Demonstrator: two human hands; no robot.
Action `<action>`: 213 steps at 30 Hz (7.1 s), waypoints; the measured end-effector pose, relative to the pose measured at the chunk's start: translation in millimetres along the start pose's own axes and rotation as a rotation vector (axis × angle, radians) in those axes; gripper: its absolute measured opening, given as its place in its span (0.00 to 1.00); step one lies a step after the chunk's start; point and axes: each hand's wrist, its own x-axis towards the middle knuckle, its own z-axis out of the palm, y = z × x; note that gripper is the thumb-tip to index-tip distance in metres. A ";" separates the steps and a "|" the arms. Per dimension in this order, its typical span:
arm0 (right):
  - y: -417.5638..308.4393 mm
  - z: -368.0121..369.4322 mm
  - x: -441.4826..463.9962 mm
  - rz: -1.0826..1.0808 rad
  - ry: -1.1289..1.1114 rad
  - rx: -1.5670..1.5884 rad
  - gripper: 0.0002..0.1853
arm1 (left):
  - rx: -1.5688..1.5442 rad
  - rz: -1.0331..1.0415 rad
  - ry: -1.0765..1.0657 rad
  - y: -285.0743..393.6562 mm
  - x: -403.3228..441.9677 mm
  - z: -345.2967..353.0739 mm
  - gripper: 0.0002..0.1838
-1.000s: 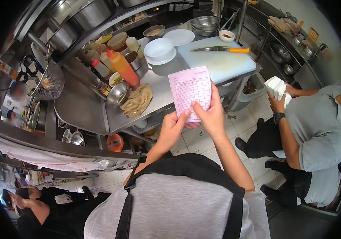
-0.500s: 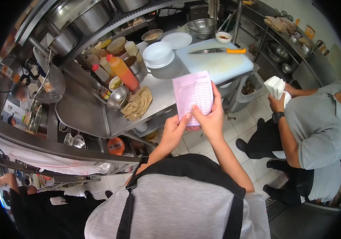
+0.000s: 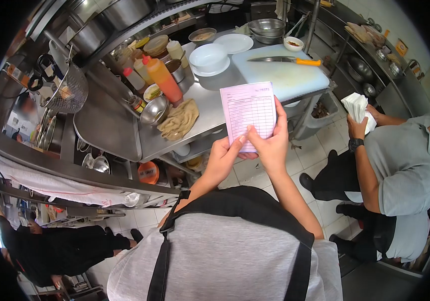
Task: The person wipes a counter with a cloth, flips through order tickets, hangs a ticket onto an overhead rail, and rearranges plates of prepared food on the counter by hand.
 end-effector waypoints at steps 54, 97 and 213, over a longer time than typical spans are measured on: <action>27.3 -3.1 1.8 0.131 0.071 0.156 0.34 | 0.051 -0.085 -0.001 -20.7 16.5 -5.1 0.20; 48.3 -56.5 -13.3 0.269 0.212 0.206 0.25 | 0.075 -0.190 -0.149 -51.3 44.3 19.9 0.18; 1.6 -96.8 -132.9 0.184 1.398 -0.230 0.14 | -0.062 -0.366 -1.593 -78.7 138.2 266.5 0.17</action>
